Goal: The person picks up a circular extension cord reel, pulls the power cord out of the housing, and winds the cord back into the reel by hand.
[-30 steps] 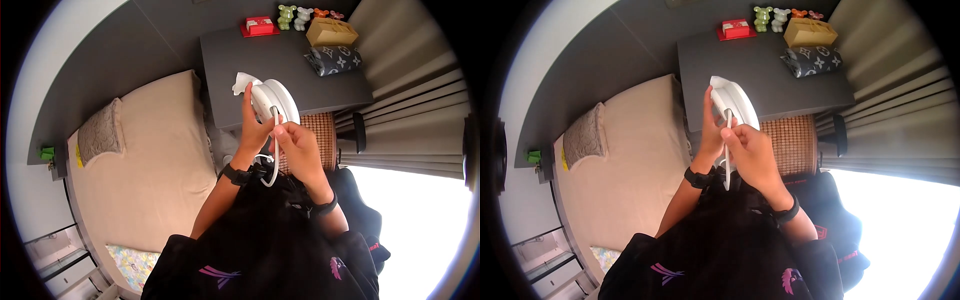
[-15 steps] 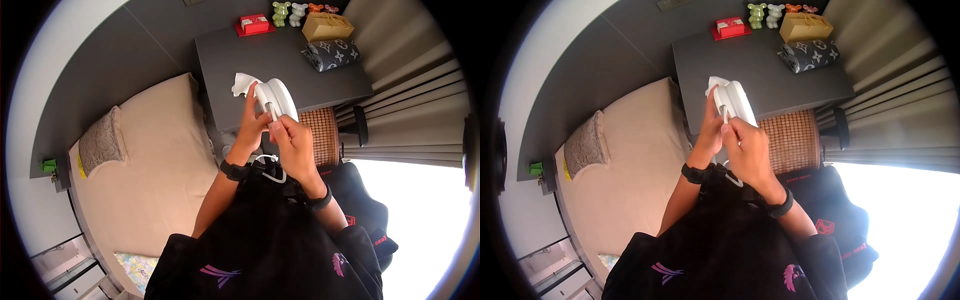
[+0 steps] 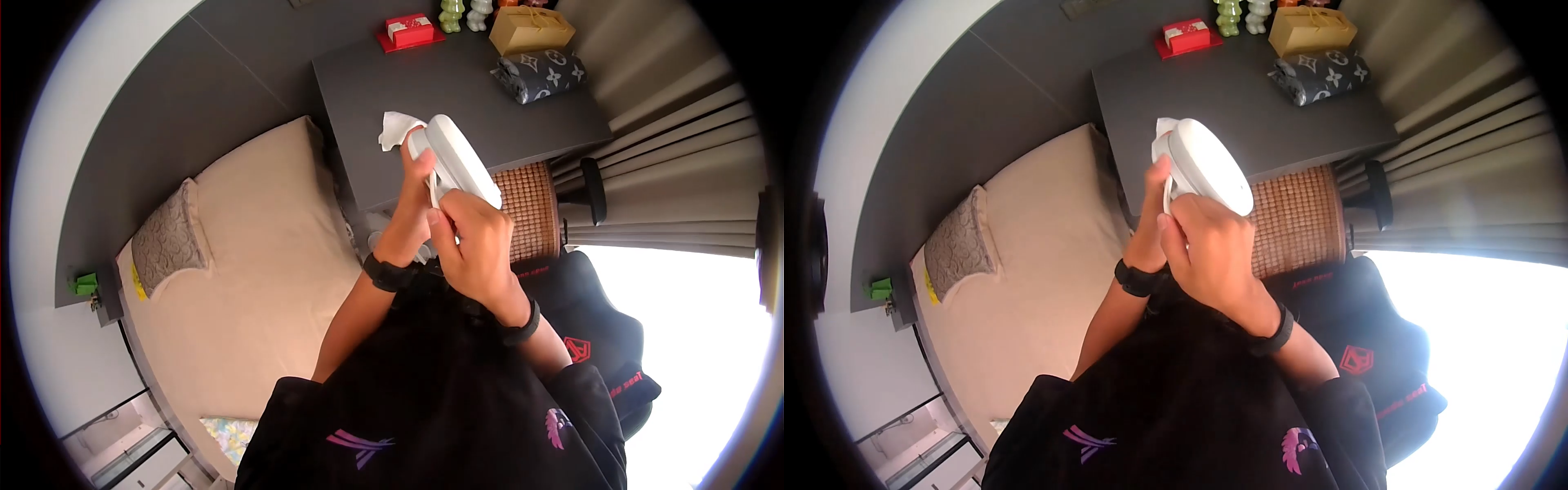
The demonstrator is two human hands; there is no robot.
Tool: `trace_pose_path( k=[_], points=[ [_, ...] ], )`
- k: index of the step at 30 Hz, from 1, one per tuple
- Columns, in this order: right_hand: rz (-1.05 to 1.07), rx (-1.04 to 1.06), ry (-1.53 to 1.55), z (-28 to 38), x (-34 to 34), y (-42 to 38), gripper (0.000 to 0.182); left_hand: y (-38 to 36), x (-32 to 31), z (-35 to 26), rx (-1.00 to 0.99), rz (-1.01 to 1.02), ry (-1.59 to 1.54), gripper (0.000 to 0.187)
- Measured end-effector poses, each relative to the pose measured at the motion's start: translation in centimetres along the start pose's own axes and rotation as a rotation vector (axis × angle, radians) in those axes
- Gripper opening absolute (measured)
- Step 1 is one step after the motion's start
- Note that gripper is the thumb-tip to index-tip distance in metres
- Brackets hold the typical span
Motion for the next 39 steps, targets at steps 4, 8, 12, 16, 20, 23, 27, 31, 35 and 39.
trace_pose_path(
  k=[4,8,12,16,20,23,27,31,35,39],
  points=[
    [0.011,0.062,0.120,-0.3,-0.7,-0.4,0.014,1.2,1.4,0.5,0.026,-0.058,-0.070,0.059],
    [0.072,0.226,0.256,0.2,-0.3,-1.1,0.012,1.8,1.9,-0.5,0.091,-0.122,-0.152,0.076],
    [0.179,0.399,0.456,1.3,2.1,-2.3,0.015,4.3,5.9,-2.3,-0.048,-0.204,-0.093,0.080],
    [0.348,0.507,0.487,1.0,6.5,-3.0,0.015,5.7,7.6,-4.7,-0.164,-0.350,0.043,0.077],
    [0.399,0.502,0.568,-0.4,10.7,-4.4,0.019,8.4,11.4,-6.1,-0.282,-0.279,0.077,0.071],
    [0.300,0.470,0.483,-1.6,15.2,-6.4,0.024,10.2,12.9,-7.4,-0.299,-0.353,0.068,0.072],
    [0.045,0.360,0.209,-3.2,20.9,-8.7,0.033,10.2,9.2,-9.7,-0.483,-0.349,0.278,0.076],
    [-0.061,0.340,0.077,-5.2,26.8,-12.6,0.038,11.9,8.1,-12.8,-0.493,-0.390,0.228,0.068],
    [-0.400,0.181,-0.242,-8.6,34.0,-19.5,0.040,13.3,8.6,-16.3,-0.532,-0.415,0.238,0.062],
    [-0.600,-0.054,-0.301,-10.6,36.5,-20.9,0.034,12.8,7.9,-18.7,-0.573,-0.497,0.299,0.060]
  ],
)
Point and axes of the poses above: each hand's wrist, its own y-axis towards the middle knuckle, its own x-axis out of the back of the hand, z = x × y, the point moved 2 cm from there along y, towards the middle knuckle, and after that the axes turned 13 degrees about -y, right-handed, at the moved point
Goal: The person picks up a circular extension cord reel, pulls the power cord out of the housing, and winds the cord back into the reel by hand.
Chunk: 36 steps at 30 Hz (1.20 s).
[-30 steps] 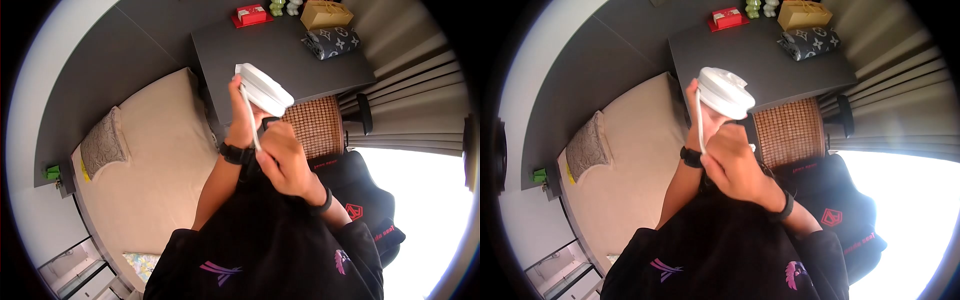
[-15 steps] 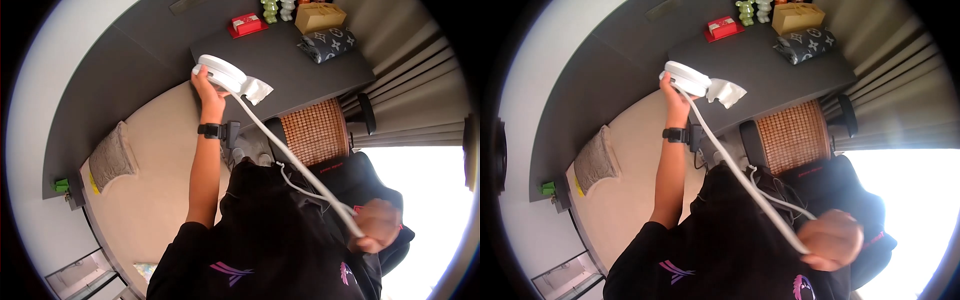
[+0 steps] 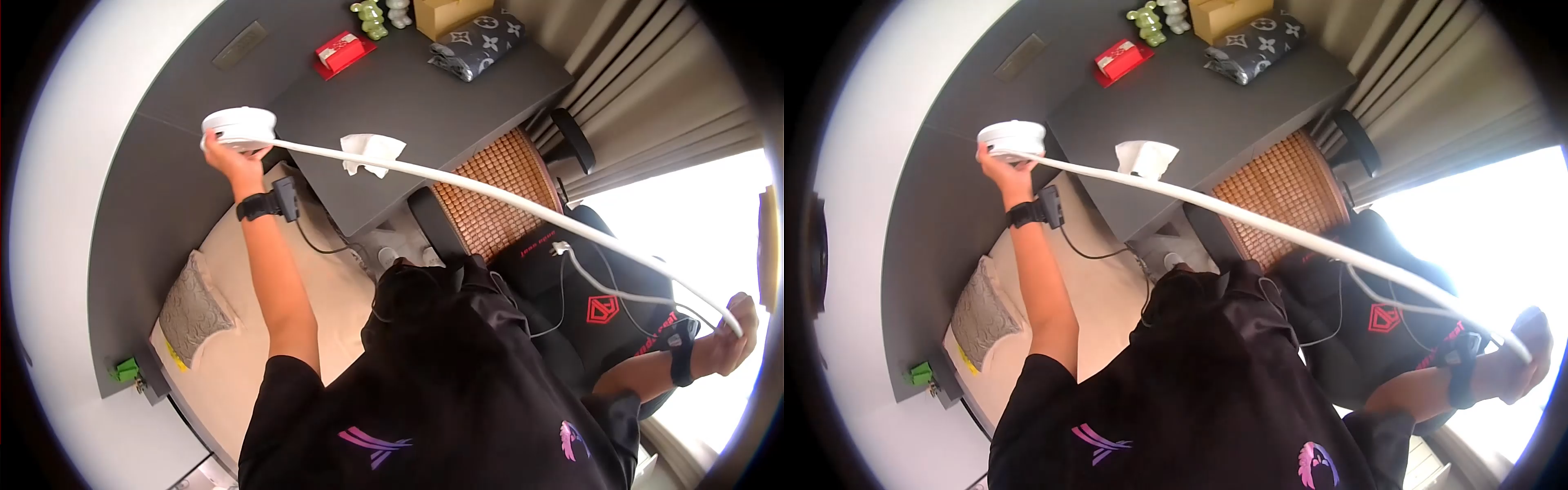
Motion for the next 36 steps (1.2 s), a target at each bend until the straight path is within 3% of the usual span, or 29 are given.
trace_pose_path(
  k=[1,3,5,11,12,14,15,16,18,21,22,24,27,30,33,36],
  points=[
    [-0.048,-0.060,0.043,-0.1,-0.2,0.3,0.033,0.0,0.1,-0.6,-0.035,0.006,0.023,0.062],
    [-0.388,-0.268,-0.272,1.6,-2.5,0.4,0.036,0.0,0.3,-1.9,-0.103,-0.035,0.060,0.063],
    [-0.433,-0.468,-0.399,0.9,-4.7,-0.2,0.035,1.9,2.0,-3.0,-0.097,-0.052,0.051,0.064],
    [0.361,-1.011,-0.170,-11.1,-8.8,-9.3,0.040,-1.8,0.2,-5.0,-0.070,0.094,0.122,0.072],
    [0.500,-0.975,-0.064,-12.2,-10.7,-11.1,0.040,-3.0,-0.9,-5.0,-0.077,0.078,0.112,0.073],
    [0.802,-0.690,-0.032,-14.0,-15.9,-12.3,0.030,-5.7,-3.4,-5.1,-0.078,0.103,0.084,0.073],
    [0.683,-0.631,0.098,-12.5,-19.0,-12.7,0.031,-6.5,-4.3,-5.2,-0.060,0.187,0.070,0.074],
    [0.761,-0.616,0.035,-12.1,-21.0,-13.0,0.016,-7.3,-5.1,-5.4,-0.047,0.274,0.054,0.076],
    [0.876,-0.545,-0.110,-11.5,-24.3,-13.9,0.016,-8.5,-5.8,-5.2,-0.015,0.403,0.025,0.076],
    [0.957,-0.303,-0.202,-11.4,-28.9,-17.3,0.017,-12.1,-7.2,-3.9,-0.065,0.413,0.008,0.068],
    [1.073,-0.289,-0.318,-13.1,-30.3,-19.8,0.012,-13.9,-7.5,-3.3,-0.067,0.399,-0.022,0.064],
    [0.998,-0.241,-0.328,-7.8,-31.8,-17.1,0.013,-16.0,-7.5,-1.4,-0.048,0.456,-0.099,0.060],
    [0.709,-0.116,0.007,3.4,-32.0,-8.3,0.031,-17.7,-6.7,2.2,-0.004,0.519,-0.133,0.066],
    [0.605,-0.110,0.310,13.4,-30.9,-2.3,0.037,-21.2,-8.0,3.3,-0.152,0.542,-0.013,0.074],
    [0.433,0.024,0.253,17.8,-31.5,-1.7,0.035,-22.6,-8.3,4.0,-0.258,0.596,0.097,0.074],
    [0.395,-0.037,0.261,18.0,-32.5,-2.4,0.020,-23.6,-8.5,4.3,-0.234,0.601,0.096,0.073]
  ],
)
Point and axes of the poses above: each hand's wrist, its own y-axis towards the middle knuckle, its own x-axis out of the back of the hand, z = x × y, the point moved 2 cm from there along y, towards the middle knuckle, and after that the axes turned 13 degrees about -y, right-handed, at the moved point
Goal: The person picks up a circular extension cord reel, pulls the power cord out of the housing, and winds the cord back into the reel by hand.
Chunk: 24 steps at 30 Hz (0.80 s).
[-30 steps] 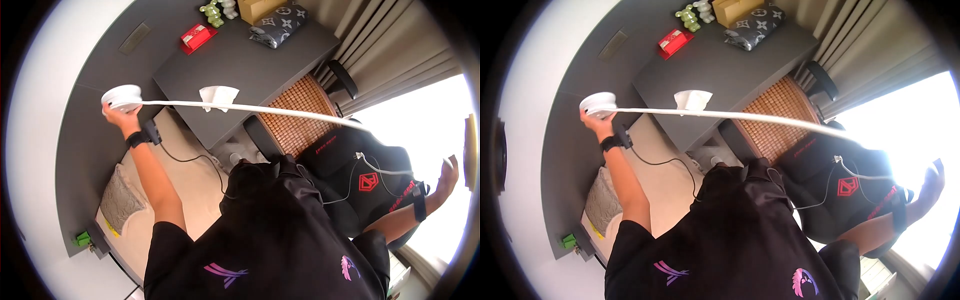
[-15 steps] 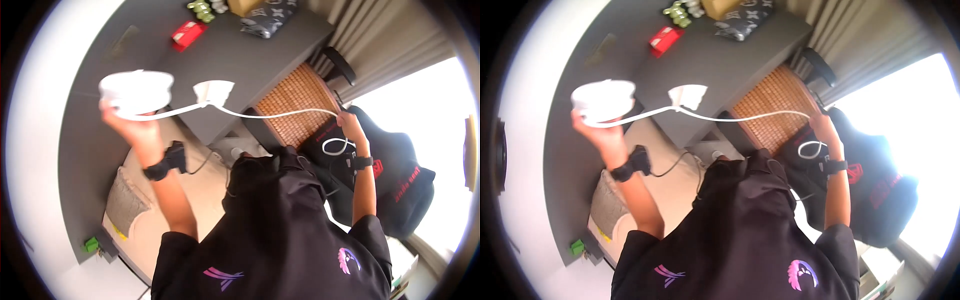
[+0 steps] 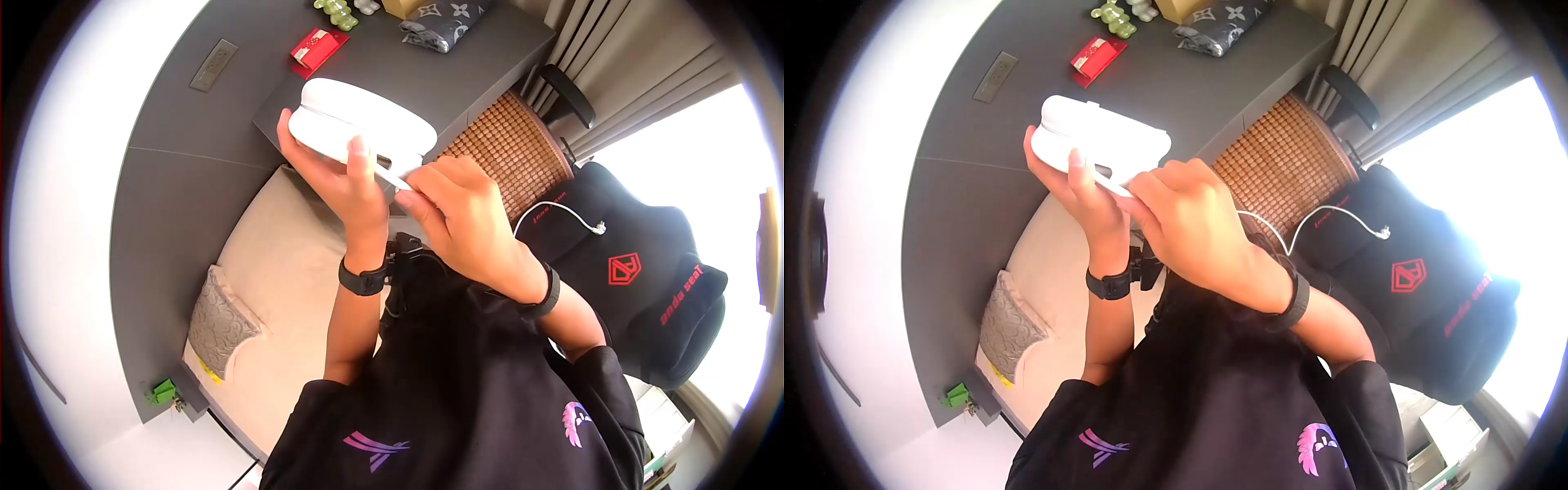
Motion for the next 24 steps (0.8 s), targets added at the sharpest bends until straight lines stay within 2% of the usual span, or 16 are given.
trace_pose_path(
  k=[2,5,6,8,9,12,14,15,19,21,24],
  points=[
    [-0.051,0.025,0.054,-0.2,0.0,-0.1,0.010,0.4,0.4,0.4,0.046,-0.014,-0.015,0.071],
    [-0.022,0.028,0.146,-0.1,2.0,-0.9,0.009,1.6,1.3,1.0,0.144,-0.117,-0.166,0.067],
    [0.037,0.046,0.155,0.1,3.4,-1.3,0.009,2.2,1.7,1.3,0.180,-0.165,-0.239,0.065],
    [0.125,0.093,0.246,-0.1,6.5,-2.9,0.010,3.5,3.4,1.7,0.219,-0.196,-0.167,0.065],
    [0.144,0.116,0.293,-0.2,8.3,-3.4,0.014,4.3,4.4,2.0,0.234,-0.212,-0.129,0.065],
    [0.013,0.099,0.351,-1.8,12.6,-6.7,0.033,5.6,7.2,2.0,0.180,-0.324,-0.044,0.070],
    [-0.114,0.159,0.297,-4.1,16.0,-9.6,0.035,6.2,8.5,1.4,0.188,-0.372,0.003,0.072],
    [-0.080,0.180,0.258,-5.2,17.8,-10.6,0.037,6.3,9.1,1.2,0.158,-0.388,0.033,0.072],
    [-0.235,0.000,0.078,-8.7,21.5,-14.2,0.043,6.7,10.7,0.7,0.119,-0.411,0.036,0.072],
    [-0.120,-0.050,0.104,-11.7,24.1,-16.8,0.046,6.7,11.2,0.1,0.109,-0.459,0.040,0.072],
    [-0.139,-0.243,0.044,-16.5,26.0,-20.2,0.042,7.1,11.6,0.1,0.013,-0.533,0.145,0.070]
  ],
)
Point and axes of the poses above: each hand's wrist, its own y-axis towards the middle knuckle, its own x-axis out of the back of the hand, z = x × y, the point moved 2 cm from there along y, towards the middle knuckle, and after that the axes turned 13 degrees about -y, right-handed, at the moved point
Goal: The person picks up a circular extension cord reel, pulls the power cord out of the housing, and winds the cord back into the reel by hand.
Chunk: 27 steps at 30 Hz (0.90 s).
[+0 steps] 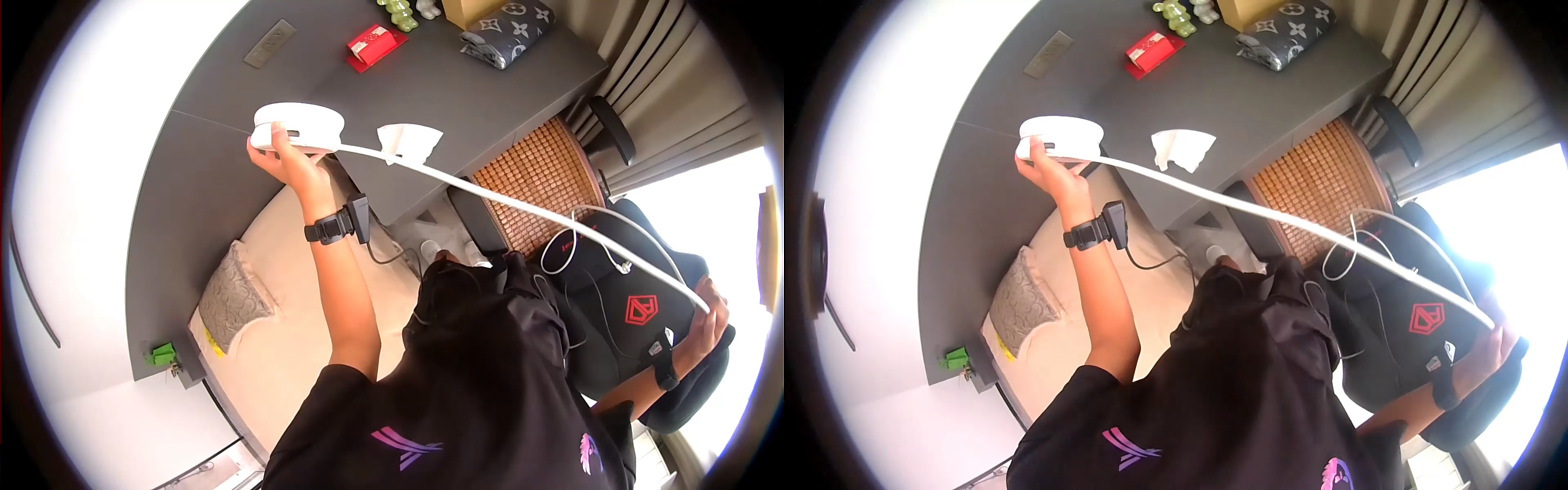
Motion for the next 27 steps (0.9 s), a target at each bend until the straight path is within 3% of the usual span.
trace_pose_path(
  k=[4,8,13,17,22,23,25,26,27],
  points=[
    [-0.058,-0.299,-0.119,-7.7,2.0,-2.5,0.038,0.5,0.5,-0.9,0.014,0.023,-0.043,0.073],
    [-0.047,-0.469,-0.158,-13.1,4.1,-5.3,0.033,1.5,0.9,-0.7,-0.079,0.033,-0.035,0.077],
    [0.065,-0.578,-0.172,-15.2,4.4,-6.6,0.029,0.9,-0.1,-2.0,-0.116,0.079,-0.004,0.076],
    [0.240,-0.595,-0.190,-14.3,0.5,-5.5,0.024,-0.2,-2.0,-3.2,-0.122,0.179,-0.026,0.073],
    [0.435,-0.500,-0.317,-6.0,-10.2,1.2,0.020,-2.1,-5.6,-4.4,-0.146,0.337,-0.170,0.070],
    [0.468,-0.382,-0.434,0.1,-13.1,5.8,0.024,-3.0,-6.5,-4.5,-0.136,0.370,-0.205,0.070],
    [0.331,-0.132,-0.356,7.5,-16.6,10.0,0.035,-6.4,-8.2,-4.7,-0.110,0.457,-0.265,0.070],
    [0.309,-0.023,-0.263,10.5,-17.9,11.2,0.050,-8.2,-9.1,-4.6,-0.081,0.503,-0.277,0.070],
    [0.293,0.070,-0.135,13.6,-18.9,12.2,0.043,-9.9,-9.9,-4.4,-0.044,0.548,-0.292,0.069]
  ],
)
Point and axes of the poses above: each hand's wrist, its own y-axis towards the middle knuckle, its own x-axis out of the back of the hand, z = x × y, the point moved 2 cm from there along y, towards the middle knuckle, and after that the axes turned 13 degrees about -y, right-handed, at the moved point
